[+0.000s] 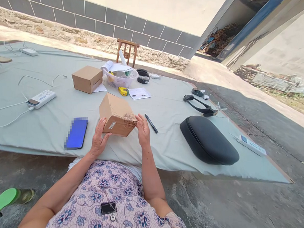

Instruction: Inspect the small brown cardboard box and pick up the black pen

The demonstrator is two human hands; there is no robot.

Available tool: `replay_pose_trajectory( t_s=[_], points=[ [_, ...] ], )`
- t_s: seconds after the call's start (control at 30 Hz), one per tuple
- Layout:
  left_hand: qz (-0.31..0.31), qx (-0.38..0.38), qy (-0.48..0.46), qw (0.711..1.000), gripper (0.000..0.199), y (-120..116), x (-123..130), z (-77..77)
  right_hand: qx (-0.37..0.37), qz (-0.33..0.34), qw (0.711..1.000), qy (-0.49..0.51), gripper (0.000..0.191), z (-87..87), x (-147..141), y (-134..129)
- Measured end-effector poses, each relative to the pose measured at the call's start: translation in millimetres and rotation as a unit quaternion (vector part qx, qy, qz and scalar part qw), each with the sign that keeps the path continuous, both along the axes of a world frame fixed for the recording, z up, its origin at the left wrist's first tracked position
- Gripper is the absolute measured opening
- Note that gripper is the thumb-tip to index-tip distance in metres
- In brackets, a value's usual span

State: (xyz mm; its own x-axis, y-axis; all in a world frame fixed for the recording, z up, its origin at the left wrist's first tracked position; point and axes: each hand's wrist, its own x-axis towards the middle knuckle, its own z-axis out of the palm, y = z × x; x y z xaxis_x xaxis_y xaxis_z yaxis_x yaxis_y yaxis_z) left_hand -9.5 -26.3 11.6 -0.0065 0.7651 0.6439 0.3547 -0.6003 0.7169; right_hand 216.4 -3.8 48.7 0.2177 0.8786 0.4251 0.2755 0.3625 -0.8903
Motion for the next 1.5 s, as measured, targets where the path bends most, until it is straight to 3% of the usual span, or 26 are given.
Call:
replay_pose_trajectory(
  t_s=[0.07,0.17,0.27,0.4,0.53,0.8,1.03,1.17,1.27,1.37,1.5],
  points=[
    [0.0,-0.033,-0.032,0.999,0.068,5.0,-3.3,-4.7,-0.017,-0.087,0.994,-0.07,0.048,-4.0,29.1,17.6],
    [0.007,-0.075,-0.075,0.994,0.072,11.5,-6.7,-11.6,-0.075,-0.231,0.956,-0.166,0.041,-15.5,71.0,33.7],
    [0.008,-0.104,-0.107,0.989,0.068,16.5,-8.4,-17.0,-0.103,-0.27,0.944,-0.159,0.036,-33.0,91.8,33.6],
    [-0.006,-0.113,-0.136,0.984,0.062,21.9,-9.0,-23.5,-0.114,-0.258,0.949,-0.142,0.023,-52.6,87.9,27.7],
    [0.005,-0.128,-0.17,0.977,0.064,29.4,-10.6,-31.6,-0.123,-0.231,0.958,-0.117,0.022,-57.4,76.3,31.0],
    [0.026,-0.158,-0.214,0.964,0.057,36.9,-12.1,-31.1,-0.098,-0.161,0.982,0.008,0.076,-44.8,57.2,27.3],
    [0.039,-0.158,-0.202,0.966,0.052,38.2,-9.4,-32.3,0.07,-0.233,0.968,0.063,0.033,-22.6,23.3,-1.7],
    [0.059,-0.156,-0.169,0.971,0.048,38.0,-10.4,-34.8,0.182,-0.189,0.96,0.094,0.029,-23.4,-13.0,-39.3],
    [0.071,-0.155,-0.164,0.972,0.048,37.1,-11.0,-32.7,0.206,-0.135,0.969,0.004,0.025,-27.1,-35.4,-60.7],
    [0.083,-0.163,-0.159,0.97,0.045,35.3,-10.9,-28.7,0.24,-0.062,0.965,-0.083,0.017,-27.1,-46.4,-65.9],
    [0.079,-0.17,-0.169,0.968,0.043,33.5,-9.3,-24.8,0.25,-0.028,0.96,-0.125,0.013,-25.5,-51.8,-61.8]
  ],
)
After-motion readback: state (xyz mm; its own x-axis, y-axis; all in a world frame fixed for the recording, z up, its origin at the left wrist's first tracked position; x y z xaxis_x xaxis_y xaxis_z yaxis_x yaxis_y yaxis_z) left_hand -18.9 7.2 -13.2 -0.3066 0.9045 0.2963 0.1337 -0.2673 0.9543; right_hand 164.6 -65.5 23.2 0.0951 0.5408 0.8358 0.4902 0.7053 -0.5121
